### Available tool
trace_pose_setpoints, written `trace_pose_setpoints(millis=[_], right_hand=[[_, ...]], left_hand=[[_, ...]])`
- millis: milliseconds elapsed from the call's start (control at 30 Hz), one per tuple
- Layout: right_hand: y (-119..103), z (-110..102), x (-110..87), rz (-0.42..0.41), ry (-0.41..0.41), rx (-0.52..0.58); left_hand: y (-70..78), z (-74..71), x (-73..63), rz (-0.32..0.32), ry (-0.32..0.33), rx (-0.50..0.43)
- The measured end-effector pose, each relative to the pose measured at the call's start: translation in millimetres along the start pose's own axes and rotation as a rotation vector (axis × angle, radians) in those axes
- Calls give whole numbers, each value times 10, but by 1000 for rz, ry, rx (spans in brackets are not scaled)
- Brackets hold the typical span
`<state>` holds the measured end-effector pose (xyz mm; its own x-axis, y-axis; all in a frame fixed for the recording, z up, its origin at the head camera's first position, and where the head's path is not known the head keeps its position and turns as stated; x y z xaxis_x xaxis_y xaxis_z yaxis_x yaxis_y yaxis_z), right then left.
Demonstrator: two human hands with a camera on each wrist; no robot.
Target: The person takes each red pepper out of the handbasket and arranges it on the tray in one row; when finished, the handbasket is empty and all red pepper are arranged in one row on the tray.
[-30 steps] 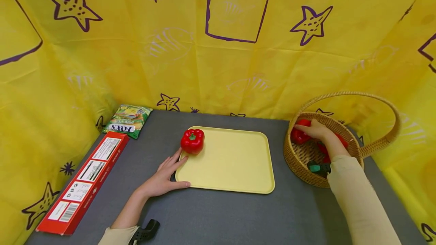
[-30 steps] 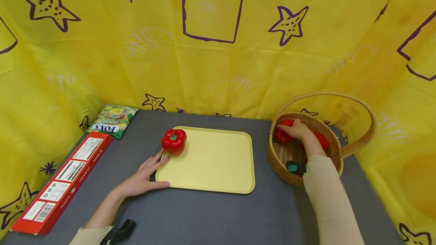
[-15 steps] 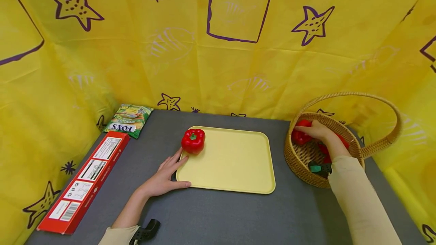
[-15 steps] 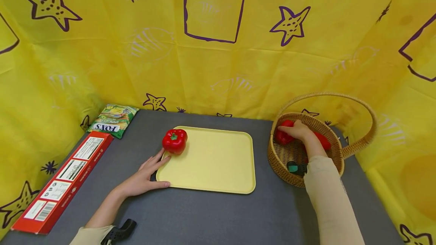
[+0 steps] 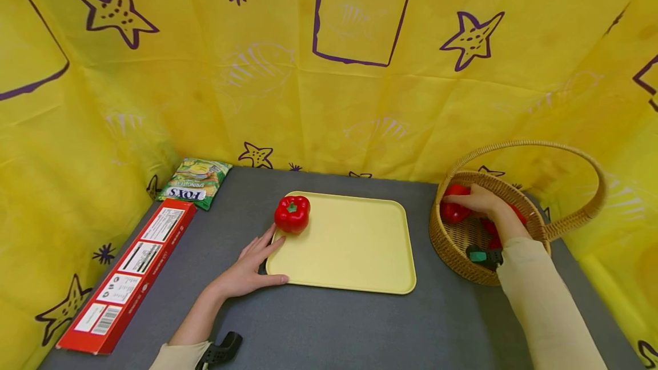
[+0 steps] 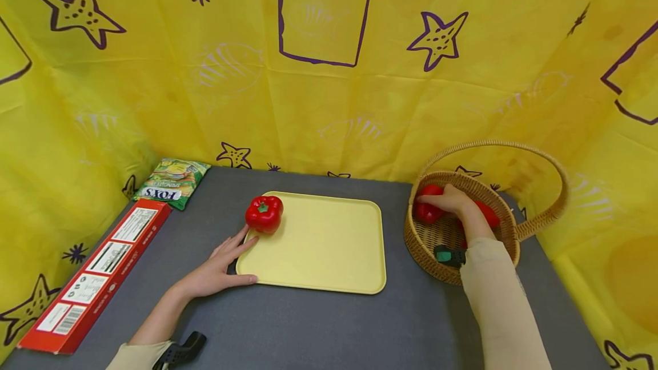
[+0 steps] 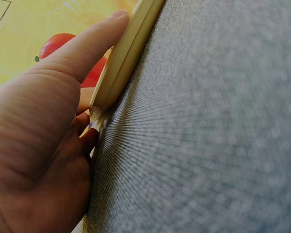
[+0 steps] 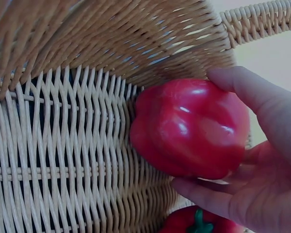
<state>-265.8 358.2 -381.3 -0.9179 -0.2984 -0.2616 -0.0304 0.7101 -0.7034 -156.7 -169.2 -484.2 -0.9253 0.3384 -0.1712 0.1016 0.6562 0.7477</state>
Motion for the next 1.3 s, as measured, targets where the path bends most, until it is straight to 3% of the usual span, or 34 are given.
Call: trace_pose_setpoints(millis=[500,733,867,1300], right_hand=[[-12,-7,-111,-4,86,-128],[-38,2,-206,-22,154,-91],[-58,10,-265,-35,192,-140],[-228,200,-464,-99,473,-156]], left_hand=[[-5,4,-12,19,5,-10],[-5,2,-10,21,9,-7],[0,2,-11,21,10,-6],[6,10,-20,25,24,-12]])
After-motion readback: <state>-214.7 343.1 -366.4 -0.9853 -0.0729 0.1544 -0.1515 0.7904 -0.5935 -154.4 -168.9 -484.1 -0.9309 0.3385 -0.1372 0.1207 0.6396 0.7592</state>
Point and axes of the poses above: each hand's wrist, its own x-axis towards the middle knuckle, its own z-axis out of the palm, y = z × x, the point moved 1 cm from there along x, towards the middle knuckle, and after that the axes turned 15 degrees about -z, right-handed, at the moved point
